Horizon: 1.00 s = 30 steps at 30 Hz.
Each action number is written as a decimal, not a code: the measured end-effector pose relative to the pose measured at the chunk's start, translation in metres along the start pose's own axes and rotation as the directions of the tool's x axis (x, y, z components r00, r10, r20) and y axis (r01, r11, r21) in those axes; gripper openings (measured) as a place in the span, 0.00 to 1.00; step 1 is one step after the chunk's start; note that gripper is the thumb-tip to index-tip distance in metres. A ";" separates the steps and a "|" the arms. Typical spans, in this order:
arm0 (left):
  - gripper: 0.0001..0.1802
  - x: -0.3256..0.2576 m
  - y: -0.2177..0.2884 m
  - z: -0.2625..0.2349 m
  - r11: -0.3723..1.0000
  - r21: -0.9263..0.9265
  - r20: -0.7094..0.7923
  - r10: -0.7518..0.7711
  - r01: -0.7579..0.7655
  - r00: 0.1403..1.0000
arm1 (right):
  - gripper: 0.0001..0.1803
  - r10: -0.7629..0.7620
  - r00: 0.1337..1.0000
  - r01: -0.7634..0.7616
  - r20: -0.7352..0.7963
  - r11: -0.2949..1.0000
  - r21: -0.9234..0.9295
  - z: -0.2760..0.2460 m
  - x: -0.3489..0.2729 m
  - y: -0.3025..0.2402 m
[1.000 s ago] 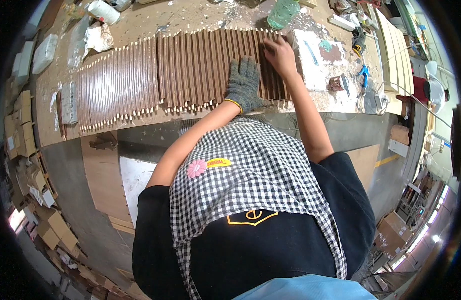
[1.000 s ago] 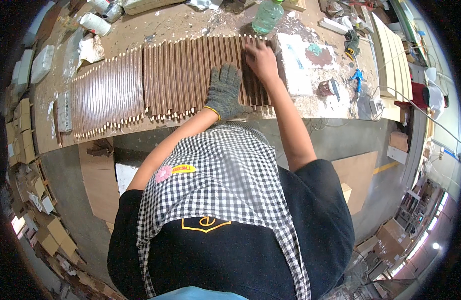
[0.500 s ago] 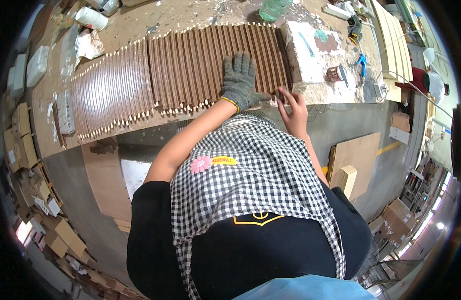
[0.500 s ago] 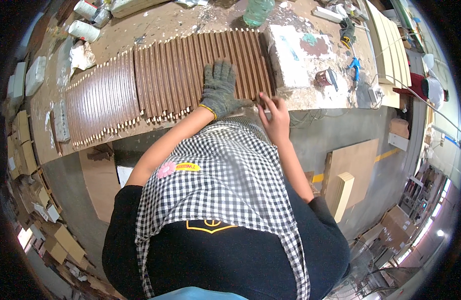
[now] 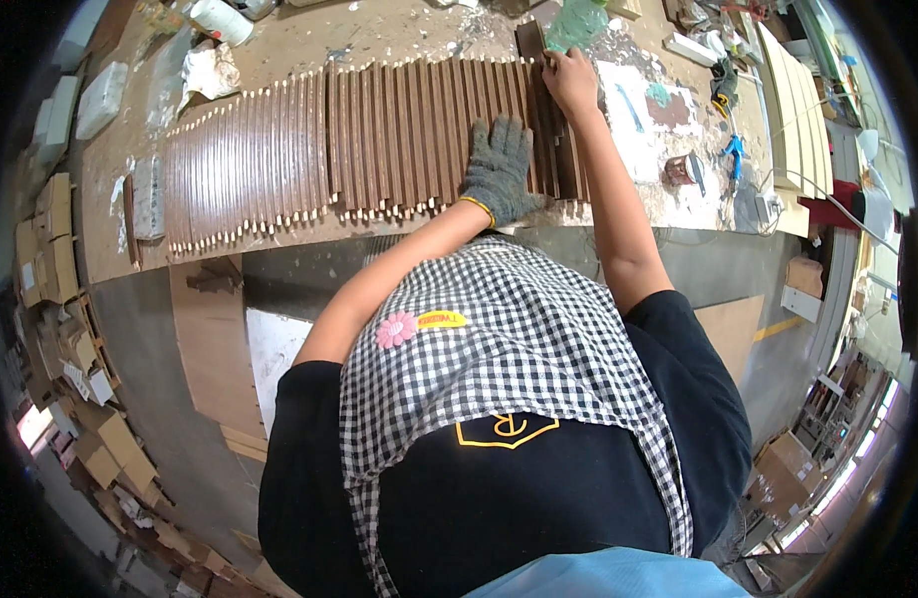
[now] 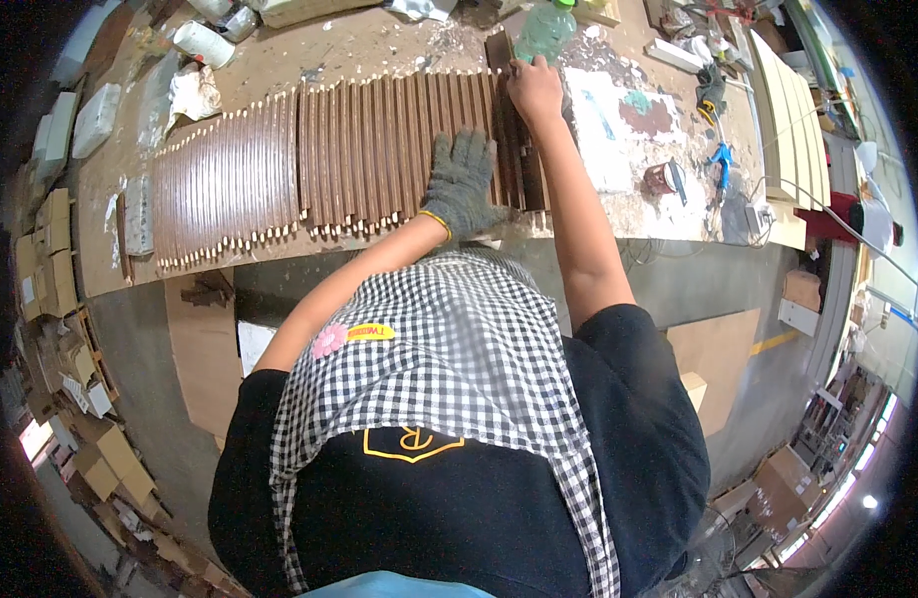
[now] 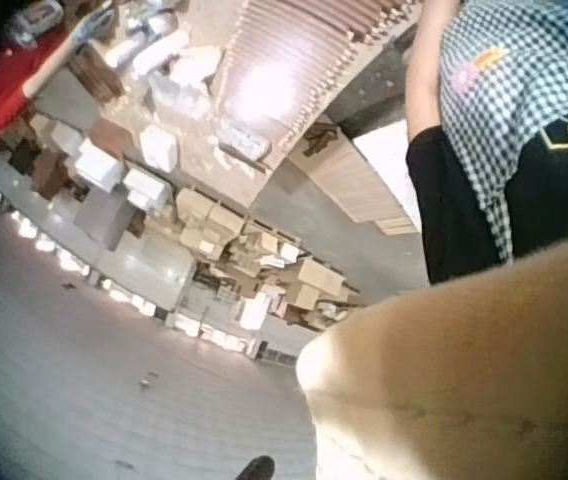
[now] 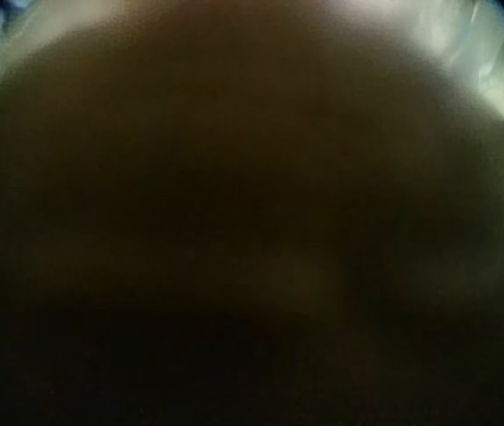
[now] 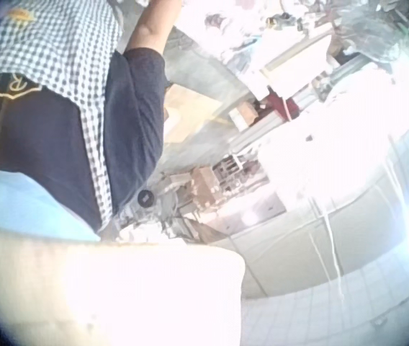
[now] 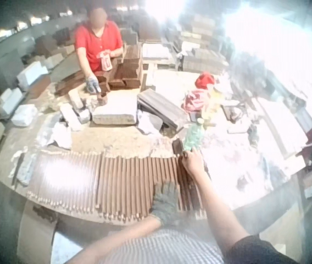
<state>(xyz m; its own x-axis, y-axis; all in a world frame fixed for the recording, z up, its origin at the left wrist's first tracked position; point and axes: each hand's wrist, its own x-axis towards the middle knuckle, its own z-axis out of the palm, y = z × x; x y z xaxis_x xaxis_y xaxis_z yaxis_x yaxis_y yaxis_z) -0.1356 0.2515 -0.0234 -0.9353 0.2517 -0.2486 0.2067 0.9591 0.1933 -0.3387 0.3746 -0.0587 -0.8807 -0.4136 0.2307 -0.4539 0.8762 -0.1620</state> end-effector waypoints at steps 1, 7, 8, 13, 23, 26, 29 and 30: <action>0.70 0.000 0.000 0.002 1.000 0.026 -0.002 -0.003 0.003 1.000 | 0.18 0.040 0.997 -0.041 0.068 0.999 0.007 -0.003 0.004 0.000; 0.70 -0.006 -0.010 -0.007 0.998 -0.059 0.008 -0.010 0.011 1.000 | 0.23 0.049 0.992 -0.057 0.114 0.996 0.062 -0.032 -0.070 -0.026; 0.70 -0.006 -0.014 -0.009 0.993 -0.116 0.035 -0.008 0.012 0.999 | 0.24 0.052 0.990 -0.061 0.128 0.996 0.070 -0.039 -0.086 -0.030; 0.53 0.030 -0.043 -0.048 0.932 -0.356 0.145 -0.022 0.073 0.989 | 0.25 0.109 0.961 -0.132 0.254 0.988 0.075 -0.087 -0.163 -0.034; 0.45 0.225 -0.165 0.007 0.909 -0.414 -0.205 -0.034 -0.056 0.978 | 0.21 0.494 0.851 -0.512 0.179 0.706 0.490 -0.160 -0.229 -0.026; 0.42 0.253 -0.168 0.012 0.902 -0.432 -0.085 -0.074 0.030 0.994 | 0.20 0.563 0.820 -0.525 0.105 0.665 0.530 -0.163 -0.230 -0.009; 0.39 0.268 -0.142 0.005 0.876 -0.476 0.059 -0.061 0.082 0.996 | 0.21 0.628 0.777 -0.504 -0.038 0.657 0.561 -0.163 -0.227 0.020; 0.37 0.265 -0.146 0.004 0.882 -0.467 0.086 -0.027 0.065 0.996 | 0.21 0.630 0.775 -0.511 -0.045 0.666 0.543 -0.167 -0.219 0.023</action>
<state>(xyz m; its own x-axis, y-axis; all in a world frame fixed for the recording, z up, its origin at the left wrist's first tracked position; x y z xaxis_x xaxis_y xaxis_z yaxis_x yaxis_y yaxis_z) -0.4128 0.1788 -0.1208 -0.9124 0.2356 -0.3347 -0.0121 0.8018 0.5974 -0.1332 0.5265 0.0469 -0.9626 0.2430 0.1197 0.0739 0.6608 -0.7469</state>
